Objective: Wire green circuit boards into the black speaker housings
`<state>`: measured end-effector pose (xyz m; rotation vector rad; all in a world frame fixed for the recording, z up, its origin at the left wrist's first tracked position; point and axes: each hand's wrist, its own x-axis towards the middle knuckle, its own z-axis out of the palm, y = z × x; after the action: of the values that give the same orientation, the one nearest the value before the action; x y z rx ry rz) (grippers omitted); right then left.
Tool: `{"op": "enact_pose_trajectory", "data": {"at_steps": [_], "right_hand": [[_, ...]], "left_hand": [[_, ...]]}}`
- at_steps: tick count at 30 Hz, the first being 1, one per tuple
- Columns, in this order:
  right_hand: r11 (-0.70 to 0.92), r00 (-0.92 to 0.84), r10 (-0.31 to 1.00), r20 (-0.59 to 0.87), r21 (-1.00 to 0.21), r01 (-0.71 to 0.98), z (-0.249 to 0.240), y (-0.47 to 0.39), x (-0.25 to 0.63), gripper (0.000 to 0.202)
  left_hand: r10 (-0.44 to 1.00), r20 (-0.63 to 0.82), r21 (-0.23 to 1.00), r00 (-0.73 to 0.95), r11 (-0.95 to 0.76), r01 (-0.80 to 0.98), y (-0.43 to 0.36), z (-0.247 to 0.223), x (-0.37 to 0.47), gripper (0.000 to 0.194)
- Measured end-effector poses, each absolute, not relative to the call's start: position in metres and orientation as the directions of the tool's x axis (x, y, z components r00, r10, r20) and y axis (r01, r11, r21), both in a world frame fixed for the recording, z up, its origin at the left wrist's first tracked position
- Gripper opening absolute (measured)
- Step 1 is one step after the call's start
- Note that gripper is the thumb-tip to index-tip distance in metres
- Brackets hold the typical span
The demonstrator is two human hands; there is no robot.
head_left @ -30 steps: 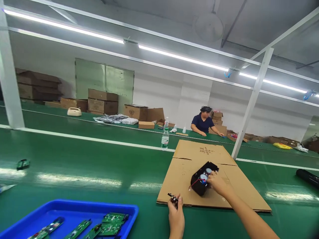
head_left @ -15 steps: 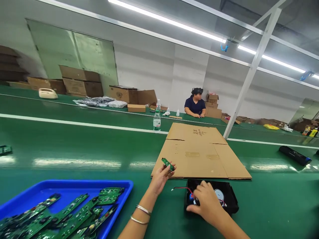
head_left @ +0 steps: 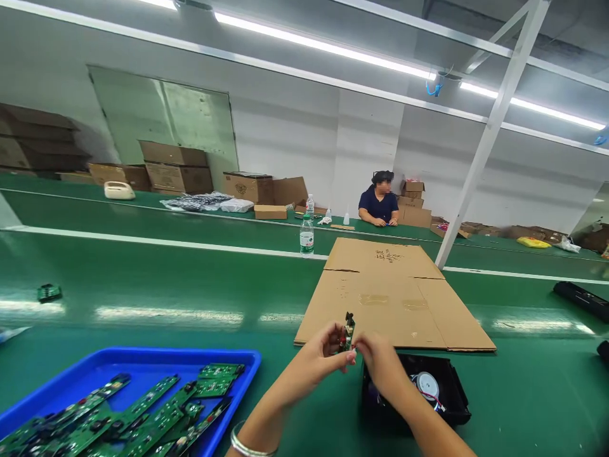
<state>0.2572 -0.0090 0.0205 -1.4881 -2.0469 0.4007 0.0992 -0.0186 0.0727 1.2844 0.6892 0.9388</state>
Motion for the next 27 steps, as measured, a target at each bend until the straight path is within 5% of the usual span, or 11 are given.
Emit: {"op": "enact_pose_trajectory", "data": {"at_steps": [3, 5, 7, 12, 17, 27], "right_hand": [[0.277, -0.05, 0.96, 0.276, -0.912, 0.303, 0.032, -0.019, 0.282, 0.029], [0.25, 0.018, 0.968, 0.251, -0.966, 0.063, 0.034, -0.025, 0.289, 0.034], [0.256, 0.055, 0.965, 0.256, -0.967, 0.017, 0.032, -0.03, 0.287, 0.034], [0.283, 0.038, 0.954, 0.297, -0.937, 0.204, 0.031, -0.034, 0.28, 0.026], [0.41, -0.066, 0.893, 0.444, -0.746, 0.524, 0.034, -0.038, 0.28, 0.018], [0.381, 0.103, 0.835, 0.54, -0.703, 0.601, 0.022, -0.046, 0.262, 0.02]], "left_hand": [[0.896, 0.03, 0.996, 0.443, 0.012, -0.091, -0.023, 0.07, 0.109, 0.025], [0.907, 0.005, 0.998, 0.421, 0.024, -0.063, -0.023, 0.064, 0.116, 0.027], [0.923, 0.003, 0.997, 0.386, 0.028, -0.075, -0.021, 0.057, 0.123, 0.037], [0.931, -0.047, 0.988, 0.361, 0.096, -0.119, -0.015, 0.047, 0.129, 0.053], [0.911, -0.024, 0.989, 0.413, -0.038, 0.142, -0.019, 0.058, 0.119, 0.034], [0.882, 0.228, 0.879, 0.413, -0.369, 0.302, -0.021, 0.061, 0.12, 0.026]]}}
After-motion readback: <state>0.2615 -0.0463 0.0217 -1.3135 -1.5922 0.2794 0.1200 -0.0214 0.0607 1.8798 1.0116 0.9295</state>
